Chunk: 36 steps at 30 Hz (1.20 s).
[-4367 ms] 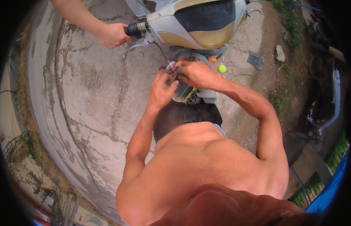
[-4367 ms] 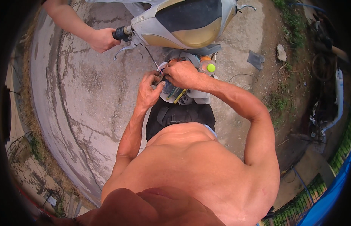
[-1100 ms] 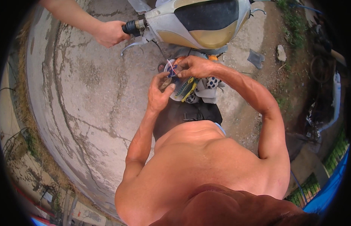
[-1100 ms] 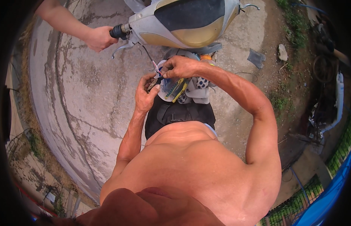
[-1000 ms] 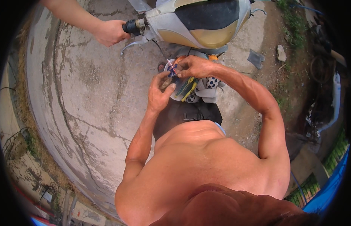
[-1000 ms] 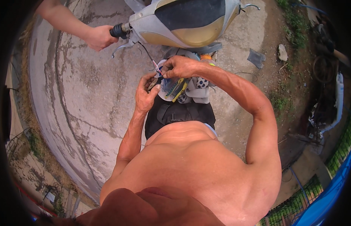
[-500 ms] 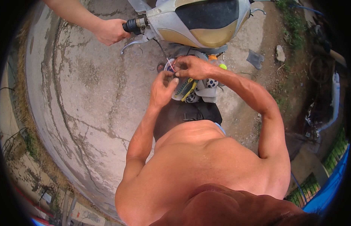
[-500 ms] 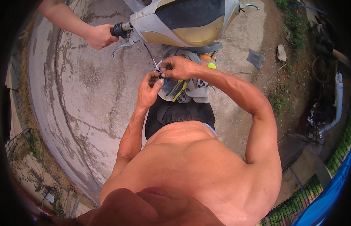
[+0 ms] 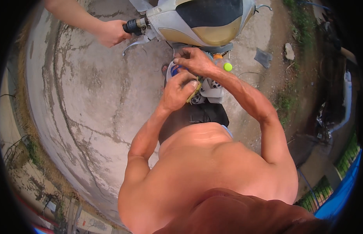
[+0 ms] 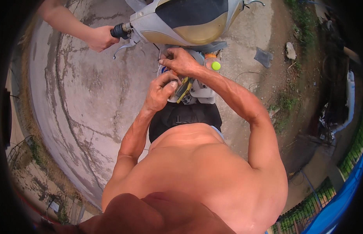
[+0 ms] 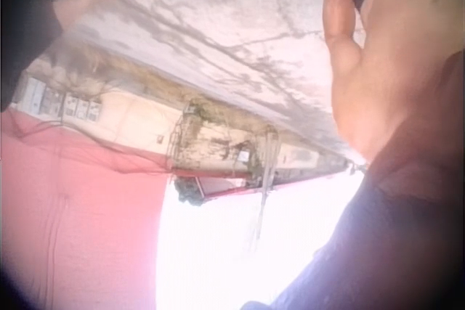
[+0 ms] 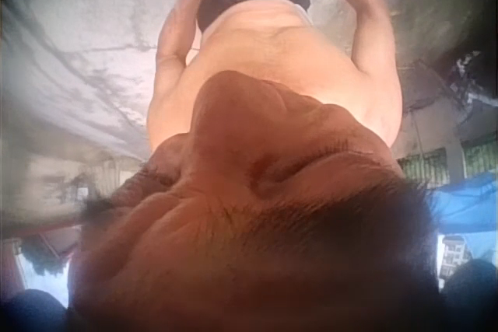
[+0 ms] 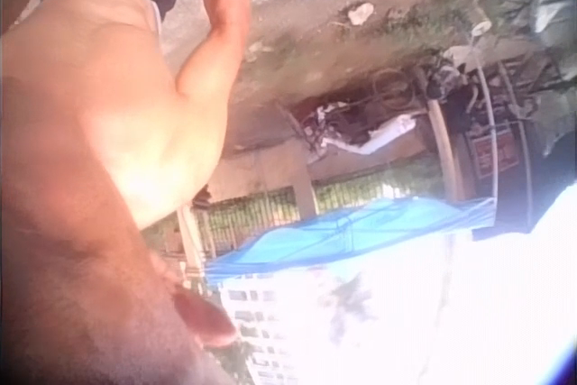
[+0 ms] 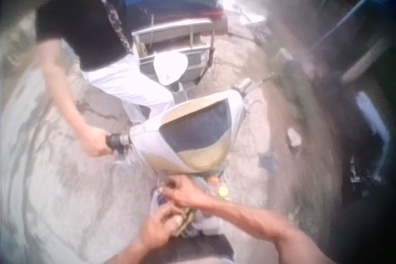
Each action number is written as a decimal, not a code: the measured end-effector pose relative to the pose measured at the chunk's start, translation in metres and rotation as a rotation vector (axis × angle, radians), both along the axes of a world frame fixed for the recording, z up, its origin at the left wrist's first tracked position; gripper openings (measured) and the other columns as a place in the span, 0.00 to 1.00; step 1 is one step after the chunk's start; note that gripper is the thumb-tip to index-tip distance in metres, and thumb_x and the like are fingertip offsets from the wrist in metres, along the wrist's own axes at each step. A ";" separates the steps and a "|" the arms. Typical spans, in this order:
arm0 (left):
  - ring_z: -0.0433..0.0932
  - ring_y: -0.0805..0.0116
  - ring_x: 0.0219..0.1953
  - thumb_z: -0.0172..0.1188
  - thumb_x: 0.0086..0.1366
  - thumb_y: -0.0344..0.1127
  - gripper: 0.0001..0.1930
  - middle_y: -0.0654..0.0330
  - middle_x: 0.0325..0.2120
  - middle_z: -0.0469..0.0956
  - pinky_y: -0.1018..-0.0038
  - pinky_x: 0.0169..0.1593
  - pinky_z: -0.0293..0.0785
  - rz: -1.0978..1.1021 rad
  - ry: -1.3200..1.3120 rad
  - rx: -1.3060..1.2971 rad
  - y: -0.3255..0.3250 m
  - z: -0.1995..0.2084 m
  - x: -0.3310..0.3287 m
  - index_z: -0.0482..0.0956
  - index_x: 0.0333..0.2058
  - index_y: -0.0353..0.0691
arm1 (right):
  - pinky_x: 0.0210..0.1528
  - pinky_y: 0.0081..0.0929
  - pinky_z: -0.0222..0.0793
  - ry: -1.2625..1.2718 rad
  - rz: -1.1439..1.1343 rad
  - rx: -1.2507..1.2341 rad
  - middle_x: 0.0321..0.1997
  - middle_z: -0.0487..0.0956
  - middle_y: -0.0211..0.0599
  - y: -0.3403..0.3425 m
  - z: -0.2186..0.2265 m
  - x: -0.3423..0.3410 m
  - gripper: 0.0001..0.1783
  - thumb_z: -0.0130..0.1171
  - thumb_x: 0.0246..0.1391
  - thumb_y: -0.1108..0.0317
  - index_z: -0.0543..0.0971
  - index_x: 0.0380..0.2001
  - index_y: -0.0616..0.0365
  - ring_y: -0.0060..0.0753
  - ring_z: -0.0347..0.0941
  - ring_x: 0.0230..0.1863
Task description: The person works on the wiring and components of a scooter while standing and then kneeling. They manipulate electrical wires near the handlebars and later use a yellow screwdriver to work on a small component on the floorboard of the vehicle.
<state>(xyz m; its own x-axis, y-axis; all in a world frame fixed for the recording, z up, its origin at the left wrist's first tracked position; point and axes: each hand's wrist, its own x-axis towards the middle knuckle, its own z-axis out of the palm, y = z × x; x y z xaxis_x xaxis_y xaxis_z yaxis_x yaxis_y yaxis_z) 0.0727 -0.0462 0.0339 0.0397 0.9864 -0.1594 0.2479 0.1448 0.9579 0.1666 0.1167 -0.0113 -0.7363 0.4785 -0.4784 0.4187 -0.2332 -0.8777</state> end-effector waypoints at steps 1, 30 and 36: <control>0.76 0.64 0.31 0.62 0.61 0.35 0.09 0.57 0.29 0.78 0.69 0.37 0.72 0.175 0.024 -0.095 -0.002 -0.014 -0.023 0.79 0.35 0.35 | 0.39 0.27 0.74 0.002 -0.011 0.028 0.33 0.83 0.38 0.006 0.005 0.001 0.17 0.63 0.64 0.61 0.82 0.46 0.67 0.24 0.78 0.35; 0.77 0.75 0.29 0.63 0.63 0.33 0.10 0.59 0.25 0.82 0.74 0.35 0.74 0.314 0.034 -0.167 0.045 -0.028 -0.054 0.83 0.36 0.30 | 0.39 0.34 0.76 0.252 -0.193 0.435 0.34 0.81 0.41 -0.036 -0.005 0.039 0.12 0.67 0.56 0.68 0.82 0.41 0.61 0.39 0.80 0.35; 0.77 0.75 0.29 0.64 0.62 0.31 0.08 0.59 0.26 0.82 0.74 0.35 0.74 0.339 0.058 -0.155 0.043 -0.019 -0.051 0.83 0.35 0.30 | 0.42 0.41 0.75 0.142 -0.130 0.626 0.38 0.82 0.45 -0.037 0.002 0.036 0.11 0.67 0.54 0.65 0.85 0.39 0.60 0.51 0.80 0.41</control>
